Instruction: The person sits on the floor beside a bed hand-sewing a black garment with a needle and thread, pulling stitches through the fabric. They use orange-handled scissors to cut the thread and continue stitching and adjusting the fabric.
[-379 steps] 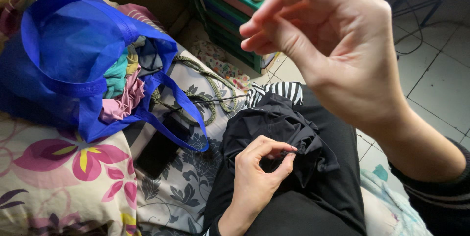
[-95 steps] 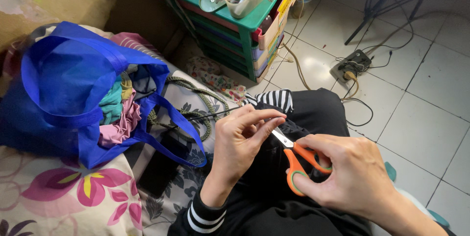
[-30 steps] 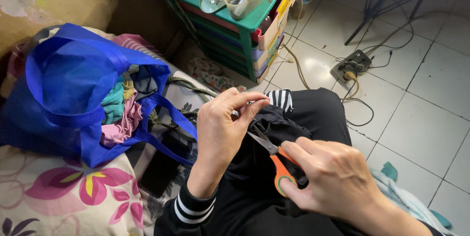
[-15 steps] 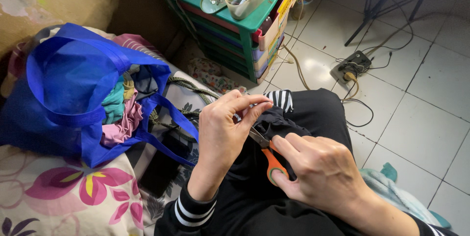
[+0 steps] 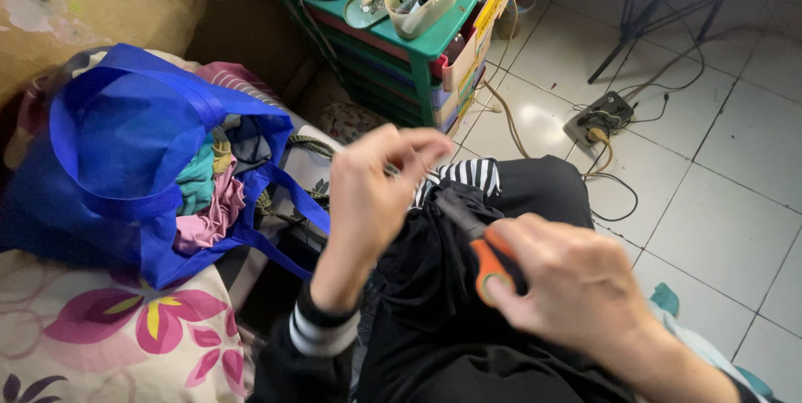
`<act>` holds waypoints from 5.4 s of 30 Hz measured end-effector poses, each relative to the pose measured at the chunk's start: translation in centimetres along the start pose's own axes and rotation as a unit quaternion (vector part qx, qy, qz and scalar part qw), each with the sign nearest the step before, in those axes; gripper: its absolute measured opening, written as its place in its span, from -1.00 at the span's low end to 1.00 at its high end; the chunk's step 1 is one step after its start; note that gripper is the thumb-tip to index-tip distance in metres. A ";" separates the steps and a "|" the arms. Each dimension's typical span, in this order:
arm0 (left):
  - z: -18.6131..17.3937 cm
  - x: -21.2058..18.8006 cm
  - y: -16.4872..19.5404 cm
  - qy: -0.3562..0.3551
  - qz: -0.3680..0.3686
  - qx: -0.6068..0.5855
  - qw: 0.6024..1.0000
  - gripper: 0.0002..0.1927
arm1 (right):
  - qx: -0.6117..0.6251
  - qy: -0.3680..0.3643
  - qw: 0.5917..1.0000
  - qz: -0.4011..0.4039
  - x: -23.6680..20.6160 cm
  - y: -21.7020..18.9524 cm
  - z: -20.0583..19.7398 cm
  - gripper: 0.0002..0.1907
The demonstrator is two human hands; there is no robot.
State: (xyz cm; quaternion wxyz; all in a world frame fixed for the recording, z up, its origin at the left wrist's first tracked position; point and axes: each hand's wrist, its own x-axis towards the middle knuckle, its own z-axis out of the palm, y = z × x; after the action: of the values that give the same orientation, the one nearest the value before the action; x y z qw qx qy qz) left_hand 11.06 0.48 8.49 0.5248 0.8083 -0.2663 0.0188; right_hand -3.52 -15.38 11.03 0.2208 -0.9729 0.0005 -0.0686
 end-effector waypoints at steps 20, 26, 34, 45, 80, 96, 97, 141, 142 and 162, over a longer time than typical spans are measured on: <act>-0.2 12.3 -9.2 0.009 -0.051 0.126 0.991 -0.92 | -0.063 0.072 0.992 -0.077 19.0 12.3 1.3 -0.70; 0.5 12.0 -9.0 0.056 -0.046 0.169 0.983 -0.79 | -0.094 0.090 0.981 -0.141 29.8 11.0 3.5 -0.69; -0.4 9.3 -10.3 -0.045 -0.164 0.164 0.972 -0.72 | -0.110 -0.035 0.992 -0.054 33.9 9.6 3.9 -0.71; 0.6 0.8 -9.8 -0.301 -0.173 -0.047 0.937 -0.39 | 0.076 -0.002 0.994 -0.075 20.4 12.1 4.0 -0.74; -0.3 -7.3 -1.4 -0.224 -0.070 0.055 0.970 -0.80 | 0.040 -0.101 0.991 0.073 0.1 10.2 7.3 -0.78; 3.5 -4.9 -0.9 -0.184 0.006 0.014 0.983 -0.54 | 0.328 -0.050 0.927 0.176 0.6 9.2 5.1 -0.91; 3.9 -4.7 -0.9 -0.192 -0.003 -0.005 0.981 -0.55 | 0.336 -0.055 0.926 0.165 0.7 9.1 4.8 -0.92; -0.2 -5.6 -0.9 -0.243 -0.088 0.032 0.965 -0.82 | 0.534 -0.187 0.807 0.171 0.9 7.9 1.8 -0.55; -0.1 -5.3 -0.7 -0.231 -0.077 0.012 0.970 -0.82 | 0.529 -0.174 0.813 0.170 1.0 7.7 1.7 -0.57; 8.7 7.2 1.5 -0.285 -0.121 -0.099 0.946 -0.75 | 0.500 -0.077 0.833 0.223 6.2 19.3 2.8 -0.75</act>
State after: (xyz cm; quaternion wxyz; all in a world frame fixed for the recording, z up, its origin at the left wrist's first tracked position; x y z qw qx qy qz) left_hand 14.39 -10.47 8.10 0.5027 0.7500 -0.3058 -0.3021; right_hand 3.57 -31.79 1.05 0.6861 -0.7052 0.1660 0.0669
